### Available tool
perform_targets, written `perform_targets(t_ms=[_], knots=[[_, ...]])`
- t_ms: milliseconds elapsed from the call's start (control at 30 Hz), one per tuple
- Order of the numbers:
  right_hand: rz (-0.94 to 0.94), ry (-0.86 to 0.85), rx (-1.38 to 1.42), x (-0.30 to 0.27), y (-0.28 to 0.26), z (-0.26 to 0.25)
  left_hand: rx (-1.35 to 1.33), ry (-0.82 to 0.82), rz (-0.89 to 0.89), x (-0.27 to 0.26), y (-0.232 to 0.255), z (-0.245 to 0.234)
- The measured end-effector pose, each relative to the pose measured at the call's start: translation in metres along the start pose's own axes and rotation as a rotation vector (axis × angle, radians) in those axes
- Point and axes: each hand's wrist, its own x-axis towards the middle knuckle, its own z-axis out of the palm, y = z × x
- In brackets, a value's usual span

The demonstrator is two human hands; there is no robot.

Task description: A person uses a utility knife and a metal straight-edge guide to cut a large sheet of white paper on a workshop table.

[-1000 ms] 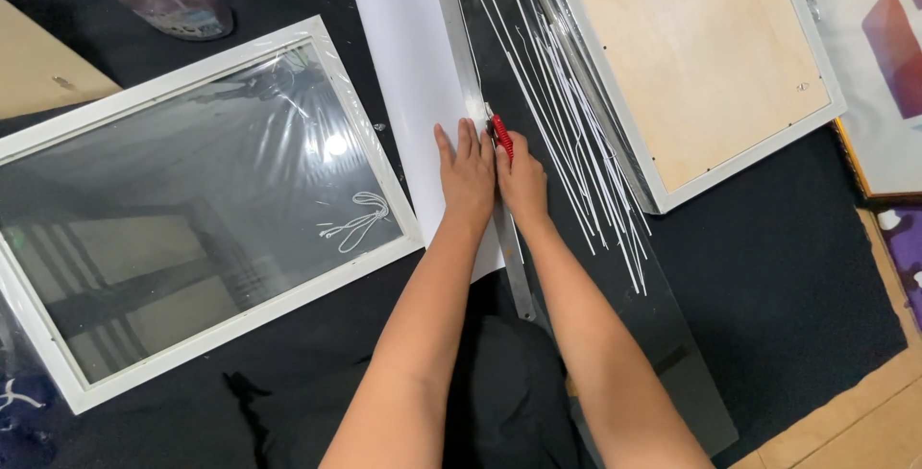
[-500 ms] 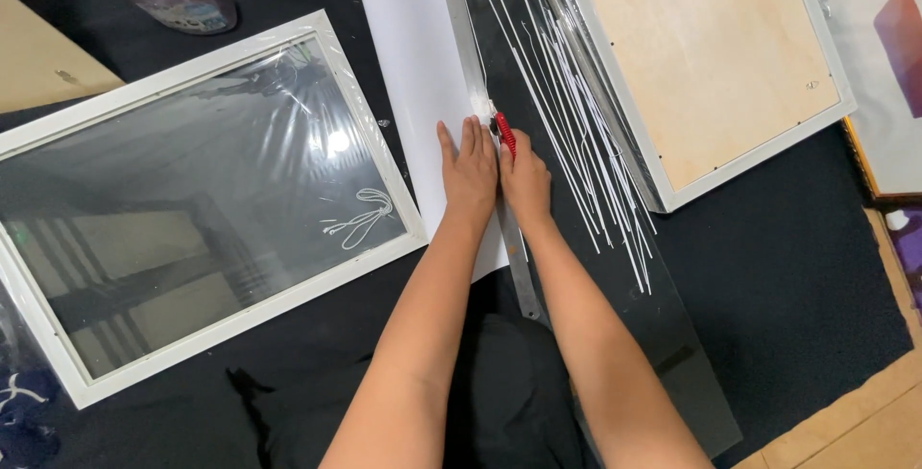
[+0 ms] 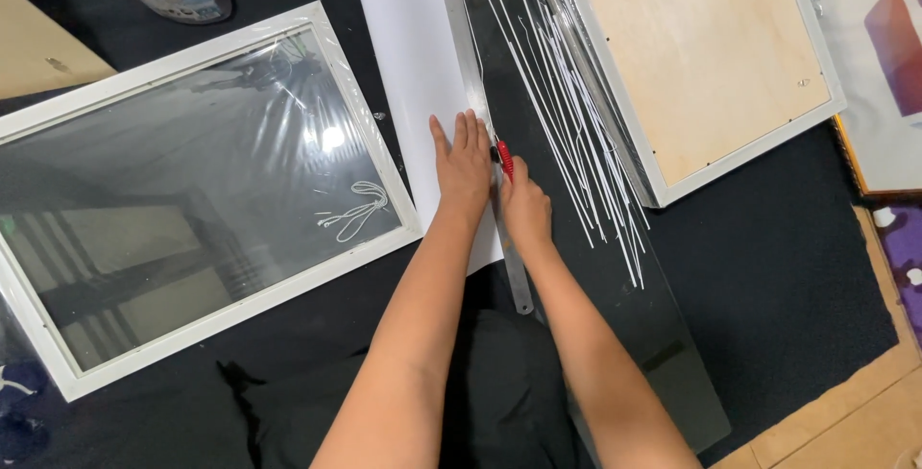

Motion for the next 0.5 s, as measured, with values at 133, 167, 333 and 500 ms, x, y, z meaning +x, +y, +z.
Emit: perform_targets(t_ms=[133, 167, 333, 500], knots=[[0.006, -0.021, 0.004, -0.006, 0.002, 0.000, 0.011, -0.011, -0.005, -0.003, 0.001, -0.006], [0.008, -0.018, 0.004, -0.007, 0.002, 0.001, 0.013, -0.012, -0.005, -0.005, 0.001, -0.008], [0.009, -0.009, 0.032, -0.021, 0.009, -0.003, 0.014, -0.001, -0.005, -0.003, 0.003, -0.009], [0.002, -0.010, 0.025, -0.041, 0.020, -0.001, 0.017, -0.001, 0.006, 0.000, 0.003, -0.004]])
